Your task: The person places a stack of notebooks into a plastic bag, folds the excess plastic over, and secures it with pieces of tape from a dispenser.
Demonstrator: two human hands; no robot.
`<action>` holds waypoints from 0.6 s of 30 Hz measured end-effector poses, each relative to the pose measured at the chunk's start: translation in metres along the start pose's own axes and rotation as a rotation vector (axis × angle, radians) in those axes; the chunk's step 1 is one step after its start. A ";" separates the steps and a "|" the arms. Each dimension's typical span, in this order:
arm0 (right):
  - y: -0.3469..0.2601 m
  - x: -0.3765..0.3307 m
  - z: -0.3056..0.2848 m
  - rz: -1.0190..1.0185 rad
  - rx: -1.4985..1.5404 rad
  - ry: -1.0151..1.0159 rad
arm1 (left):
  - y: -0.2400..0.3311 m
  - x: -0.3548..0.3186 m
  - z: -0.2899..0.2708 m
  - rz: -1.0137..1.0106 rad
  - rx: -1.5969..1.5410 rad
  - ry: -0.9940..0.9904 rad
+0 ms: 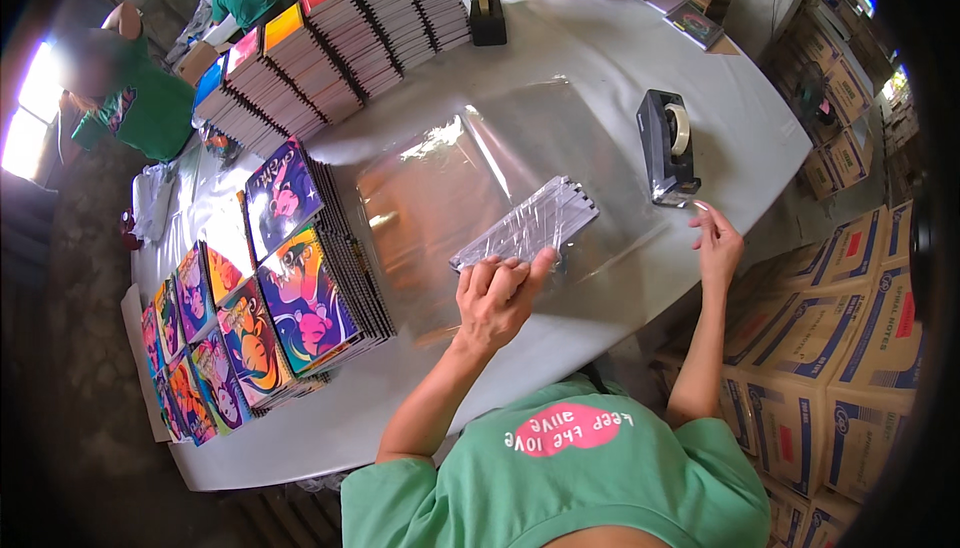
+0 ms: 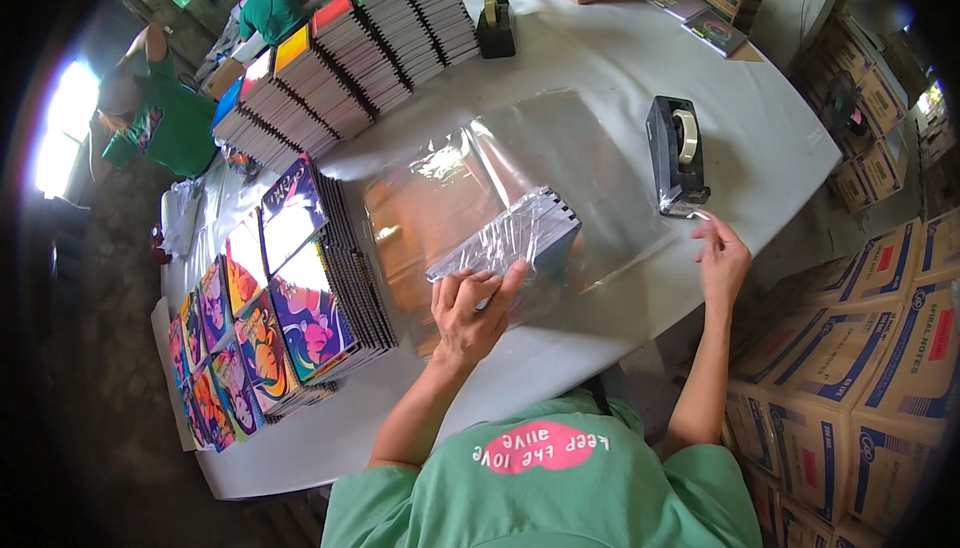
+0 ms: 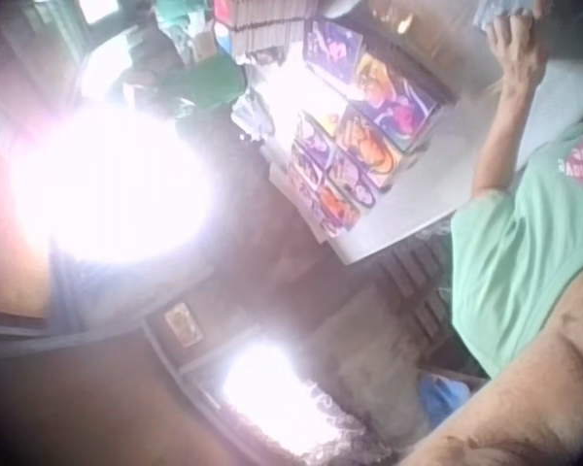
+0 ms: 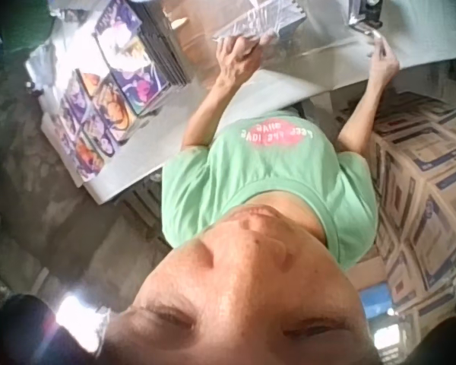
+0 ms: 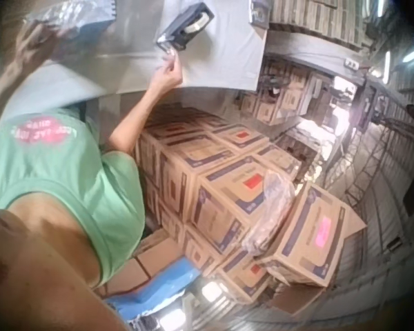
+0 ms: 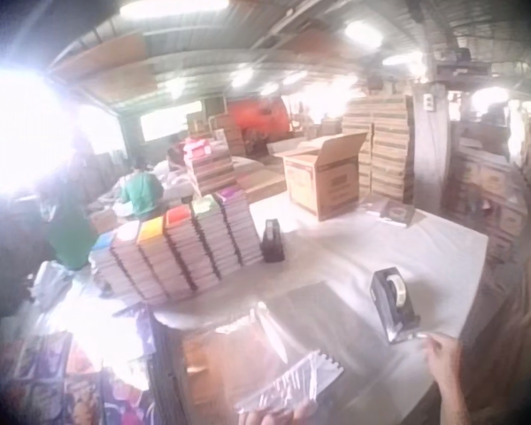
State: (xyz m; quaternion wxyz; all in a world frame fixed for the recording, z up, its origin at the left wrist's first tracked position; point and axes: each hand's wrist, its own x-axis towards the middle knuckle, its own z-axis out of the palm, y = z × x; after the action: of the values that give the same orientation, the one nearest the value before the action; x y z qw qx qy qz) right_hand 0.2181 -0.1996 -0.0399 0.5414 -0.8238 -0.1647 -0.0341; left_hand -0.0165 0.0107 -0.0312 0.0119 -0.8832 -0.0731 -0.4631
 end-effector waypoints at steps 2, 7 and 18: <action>-0.051 -0.023 0.009 -0.041 0.366 -0.241 | 0.000 0.003 -0.002 -0.011 -0.061 0.010; -0.133 -0.078 0.049 0.142 1.049 -0.675 | 0.001 -0.004 0.009 -0.128 -0.204 0.061; -0.101 -0.119 0.101 0.053 0.335 -0.431 | 0.005 0.002 -0.009 -0.182 -0.021 -0.208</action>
State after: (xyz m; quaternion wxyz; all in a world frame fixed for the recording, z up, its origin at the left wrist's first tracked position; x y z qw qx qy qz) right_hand 0.0629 -0.1003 -0.0203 0.6233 -0.7149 -0.2581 0.1840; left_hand -0.0222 0.0053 -0.0241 -0.0473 -0.9161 -0.1490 -0.3691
